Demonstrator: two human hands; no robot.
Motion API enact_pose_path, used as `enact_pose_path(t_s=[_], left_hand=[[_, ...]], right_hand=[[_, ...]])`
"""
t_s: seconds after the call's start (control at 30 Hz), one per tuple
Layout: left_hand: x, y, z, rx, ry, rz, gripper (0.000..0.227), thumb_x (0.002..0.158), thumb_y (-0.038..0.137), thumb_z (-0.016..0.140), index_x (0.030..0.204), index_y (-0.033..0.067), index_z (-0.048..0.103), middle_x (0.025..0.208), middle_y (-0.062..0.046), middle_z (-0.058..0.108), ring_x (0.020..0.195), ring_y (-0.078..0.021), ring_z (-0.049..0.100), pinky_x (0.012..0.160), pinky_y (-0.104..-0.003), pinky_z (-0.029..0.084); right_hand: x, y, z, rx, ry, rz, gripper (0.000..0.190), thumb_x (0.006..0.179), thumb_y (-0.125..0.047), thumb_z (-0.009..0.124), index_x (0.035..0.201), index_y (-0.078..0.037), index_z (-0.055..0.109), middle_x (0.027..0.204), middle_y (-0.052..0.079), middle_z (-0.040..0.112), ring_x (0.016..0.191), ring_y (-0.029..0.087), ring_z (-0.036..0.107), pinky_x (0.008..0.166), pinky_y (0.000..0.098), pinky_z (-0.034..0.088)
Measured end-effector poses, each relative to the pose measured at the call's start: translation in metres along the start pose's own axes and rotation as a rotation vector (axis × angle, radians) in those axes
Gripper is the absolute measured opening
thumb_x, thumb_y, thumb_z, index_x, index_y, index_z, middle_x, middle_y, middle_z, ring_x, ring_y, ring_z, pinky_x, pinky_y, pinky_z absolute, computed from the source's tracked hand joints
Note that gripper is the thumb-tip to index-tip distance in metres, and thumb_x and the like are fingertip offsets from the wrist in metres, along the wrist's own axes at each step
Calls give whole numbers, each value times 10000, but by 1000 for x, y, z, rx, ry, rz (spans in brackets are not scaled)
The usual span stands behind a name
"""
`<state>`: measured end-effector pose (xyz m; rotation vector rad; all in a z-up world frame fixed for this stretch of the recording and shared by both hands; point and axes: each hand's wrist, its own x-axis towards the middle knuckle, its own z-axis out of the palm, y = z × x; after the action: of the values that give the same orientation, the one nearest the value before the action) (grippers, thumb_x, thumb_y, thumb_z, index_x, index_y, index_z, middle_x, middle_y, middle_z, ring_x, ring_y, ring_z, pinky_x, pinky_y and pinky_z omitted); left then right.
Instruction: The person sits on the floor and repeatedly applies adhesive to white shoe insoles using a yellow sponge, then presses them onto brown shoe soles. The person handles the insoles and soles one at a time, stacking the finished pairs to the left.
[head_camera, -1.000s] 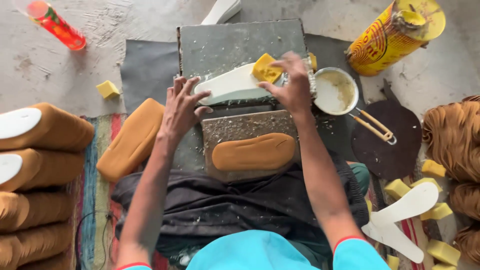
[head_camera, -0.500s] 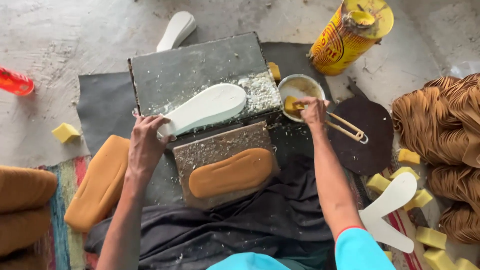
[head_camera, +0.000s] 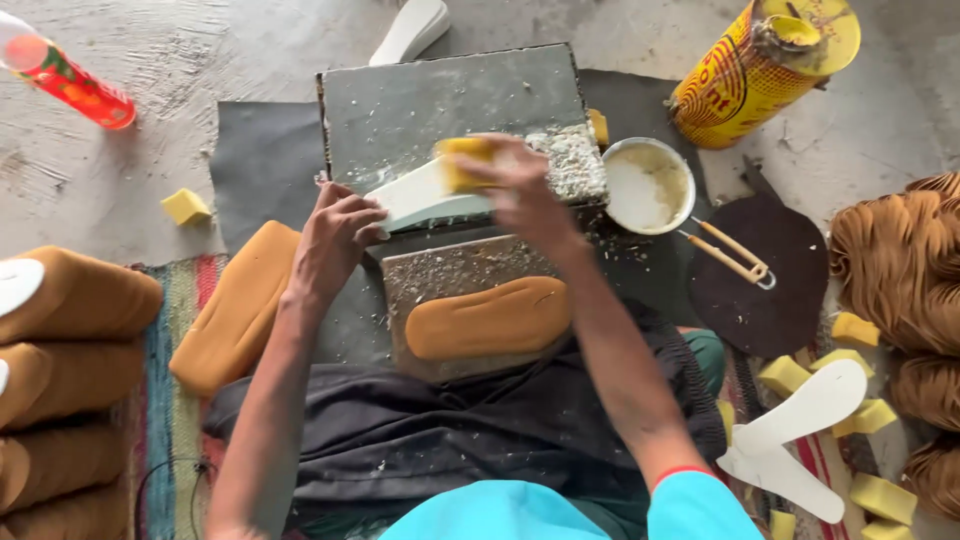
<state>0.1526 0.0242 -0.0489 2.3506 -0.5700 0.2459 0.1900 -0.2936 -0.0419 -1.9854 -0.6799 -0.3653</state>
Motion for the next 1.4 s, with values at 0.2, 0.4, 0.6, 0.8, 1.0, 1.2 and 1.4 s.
enact_pose_path(t_s=[0.2, 0.4, 0.6, 0.8, 1.0, 1.2, 1.4], left_hand=[[1, -17, 5, 190, 3, 157, 270, 736, -59, 761, 959, 85, 812, 1044, -37, 739, 992, -245, 619, 894, -350, 543], [11, -2, -3, 92, -38, 165, 267, 756, -71, 710, 980, 51, 788, 1040, -70, 728, 975, -267, 624, 829, -364, 556], [17, -1, -13, 154, -156, 145, 246, 768, -21, 726, 995, 61, 774, 984, -67, 728, 930, -285, 637, 805, -386, 560], [106, 4, -2, 352, -398, 158, 113, 961, 152, 685, 1042, 79, 717, 1037, -135, 674, 846, -309, 668, 755, -452, 570], [211, 41, 70, 321, -273, 487, 770, 634, 205, 870, 1367, 294, 652, 1377, -130, 517, 1289, -328, 446, 1058, -480, 450], [215, 16, 95, 567, -383, 563, 1065, 421, 381, 952, 1420, 242, 610, 1500, -180, 433, 1457, -423, 315, 1123, -653, 283], [108, -16, -12, 359, -212, 567, 510, 764, 235, 905, 1226, 151, 705, 1436, -82, 528, 1448, -351, 363, 1213, -535, 310]], right_hand=[[1, 28, -15, -405, -182, -98, 525, 849, 86, 563, 1192, -237, 796, 1283, 83, 662, 1192, 271, 647, 1061, 424, 495], [22, 21, -15, -449, 44, 12, 490, 908, 111, 525, 1208, -162, 800, 1301, 153, 704, 1189, 295, 635, 1058, 444, 458], [32, 64, 29, -397, -99, -167, 454, 829, 70, 565, 1056, -220, 830, 1239, 74, 717, 1159, 261, 640, 1073, 465, 385], [2, 34, -31, -693, 15, 29, 383, 886, 6, 725, 1211, -188, 782, 1259, 98, 721, 1195, 274, 631, 1028, 494, 400], [8, -23, 97, -392, 263, -5, 430, 731, -133, 836, 1139, -33, 740, 1106, 152, 694, 1033, 347, 613, 889, 499, 417], [-22, -100, 140, -410, -32, -76, 291, 646, -140, 757, 906, -22, 699, 1000, 184, 605, 1064, 389, 571, 937, 540, 408], [-55, -81, 69, -470, 145, 34, 519, 780, -103, 749, 1297, -78, 714, 1300, 169, 626, 1225, 316, 568, 1039, 505, 392]])
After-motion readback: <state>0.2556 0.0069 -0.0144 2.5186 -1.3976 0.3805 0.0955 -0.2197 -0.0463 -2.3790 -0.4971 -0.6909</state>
